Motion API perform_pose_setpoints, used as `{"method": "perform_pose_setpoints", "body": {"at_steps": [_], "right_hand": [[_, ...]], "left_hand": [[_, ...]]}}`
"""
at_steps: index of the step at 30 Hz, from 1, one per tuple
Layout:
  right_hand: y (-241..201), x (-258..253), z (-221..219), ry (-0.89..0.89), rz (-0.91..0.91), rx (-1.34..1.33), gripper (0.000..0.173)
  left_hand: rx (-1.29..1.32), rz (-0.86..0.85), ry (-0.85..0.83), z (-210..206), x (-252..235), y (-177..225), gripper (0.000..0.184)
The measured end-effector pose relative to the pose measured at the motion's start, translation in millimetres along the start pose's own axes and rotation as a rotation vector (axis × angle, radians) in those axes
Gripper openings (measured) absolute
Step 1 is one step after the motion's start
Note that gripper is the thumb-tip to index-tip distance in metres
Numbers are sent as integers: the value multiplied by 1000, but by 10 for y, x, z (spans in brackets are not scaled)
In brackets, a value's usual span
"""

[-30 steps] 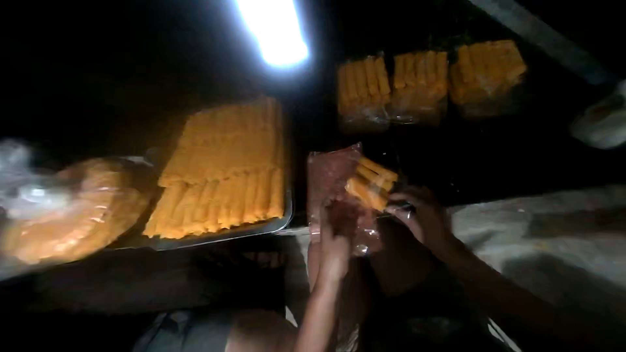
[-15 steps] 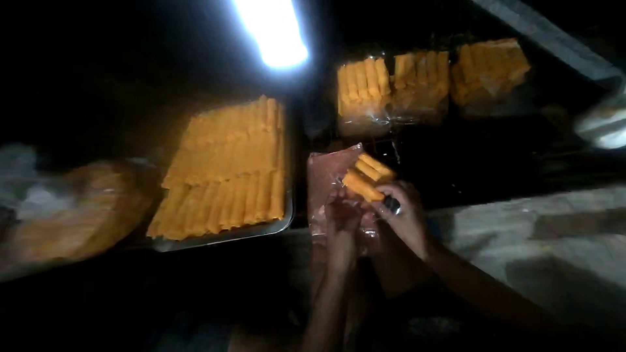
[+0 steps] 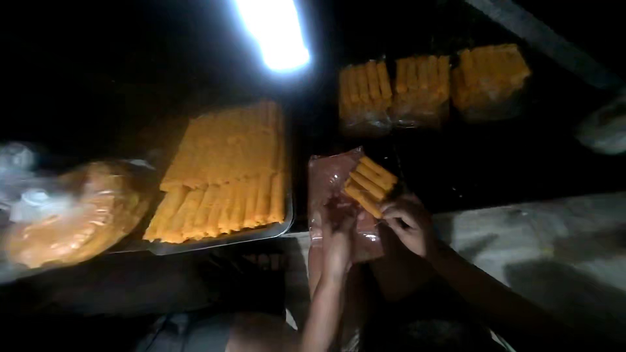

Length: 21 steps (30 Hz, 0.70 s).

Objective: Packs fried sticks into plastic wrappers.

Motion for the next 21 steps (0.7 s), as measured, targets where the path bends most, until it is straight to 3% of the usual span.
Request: {"method": "perform_pose_setpoints", "body": {"at_steps": [8,14,21], "right_hand": [[-55,-65,38,-149,-46,62,23],[-86,-93,-22,-164,-10,74,18],[-179,-86,-80,-234,6,159,26]], "left_hand": [[-172,10,37,49,-133,104,60],[-319,-30,24,83,-203,120,58],[-702,-328,27,50,0,65,61]]}}
Point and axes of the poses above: each hand's wrist, its own x-axis away from the middle knuckle, its own z-axis out of the back of the hand, y = z × x, the point moved 2 cm from there along -x, towards the middle knuckle, and after that the axes turned 1 degree about -x, right-handed, at the moved point
